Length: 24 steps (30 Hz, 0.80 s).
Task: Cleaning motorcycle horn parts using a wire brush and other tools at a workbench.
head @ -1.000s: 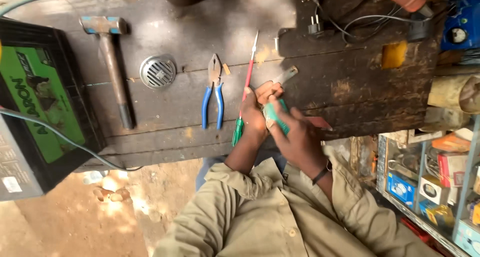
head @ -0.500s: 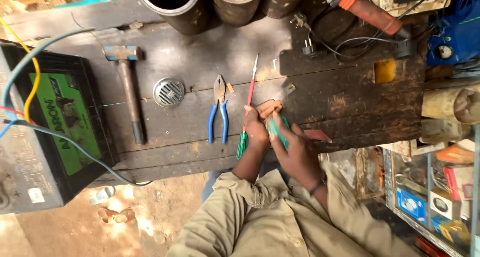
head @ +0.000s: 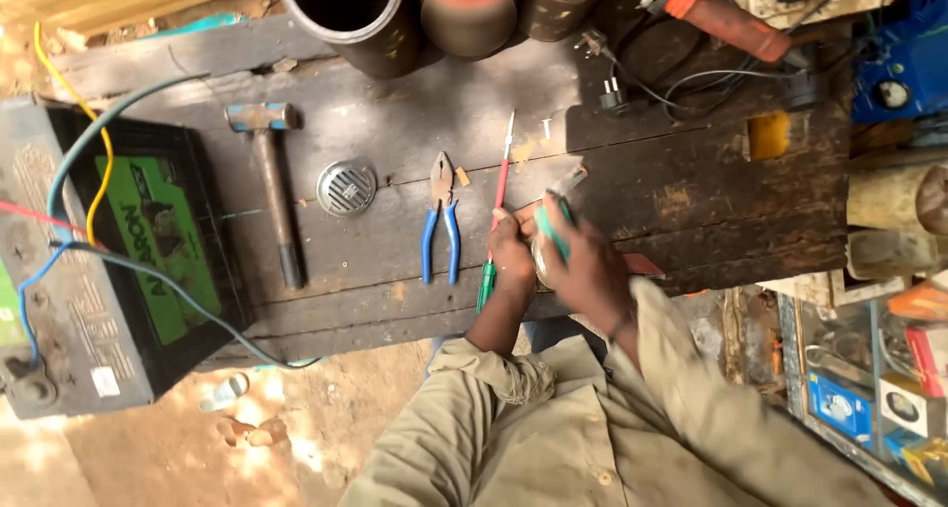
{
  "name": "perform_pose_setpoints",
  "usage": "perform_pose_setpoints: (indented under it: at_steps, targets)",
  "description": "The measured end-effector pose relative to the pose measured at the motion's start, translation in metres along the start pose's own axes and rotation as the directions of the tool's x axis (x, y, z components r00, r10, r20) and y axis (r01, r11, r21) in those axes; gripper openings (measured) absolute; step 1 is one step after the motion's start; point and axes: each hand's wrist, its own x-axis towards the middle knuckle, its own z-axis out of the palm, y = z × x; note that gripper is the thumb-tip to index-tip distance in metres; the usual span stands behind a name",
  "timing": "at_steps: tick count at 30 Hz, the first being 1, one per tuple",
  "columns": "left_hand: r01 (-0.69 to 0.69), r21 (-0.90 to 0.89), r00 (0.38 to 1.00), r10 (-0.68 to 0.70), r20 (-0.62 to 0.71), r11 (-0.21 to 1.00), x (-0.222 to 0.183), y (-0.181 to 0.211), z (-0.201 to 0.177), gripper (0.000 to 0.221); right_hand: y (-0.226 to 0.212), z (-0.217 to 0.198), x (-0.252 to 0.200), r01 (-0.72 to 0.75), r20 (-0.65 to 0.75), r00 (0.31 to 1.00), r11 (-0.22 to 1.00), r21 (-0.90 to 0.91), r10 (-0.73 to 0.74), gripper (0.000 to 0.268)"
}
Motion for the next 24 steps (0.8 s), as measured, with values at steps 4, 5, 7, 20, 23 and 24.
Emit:
perform_pose_setpoints:
  at_steps: [4,5,7,20,23,24]
  targets:
    - [-0.082,0.041,0.996,0.083,-0.019,0.996,0.013,-0.014,-0.016,0.075,0.005,-0.001,0.005,0.023,-0.058,0.998,1.000,0.002,-0.023,0.056]
    - [-0.099,0.031,0.995,0.100,-0.006,0.995,0.014,-0.019,-0.018,0.076,0.004,-0.007,-0.003,0.042,-0.050,0.998,0.999,0.034,-0.040,0.057]
    - [-0.125,0.015,0.992,0.124,0.004,0.992,0.008,-0.014,-0.007,0.076,0.001,-0.016,-0.023,0.069,-0.040,0.997,0.996,0.062,-0.067,0.058]
    - [-0.046,-0.016,0.997,0.047,0.054,0.999,0.016,-0.031,-0.039,0.081,0.013,0.000,-0.011,0.049,-0.046,0.998,0.992,0.118,-0.044,0.055]
    - [0.038,-0.058,0.999,-0.036,0.025,0.998,0.009,-0.002,-0.003,0.081,0.001,-0.020,-0.031,0.153,-0.051,0.988,0.981,0.124,-0.147,0.057]
    - [0.118,-0.096,0.993,-0.118,0.006,0.988,-0.005,0.010,0.009,0.080,-0.005,-0.027,-0.045,0.174,-0.006,0.985,0.977,0.121,-0.174,0.059]
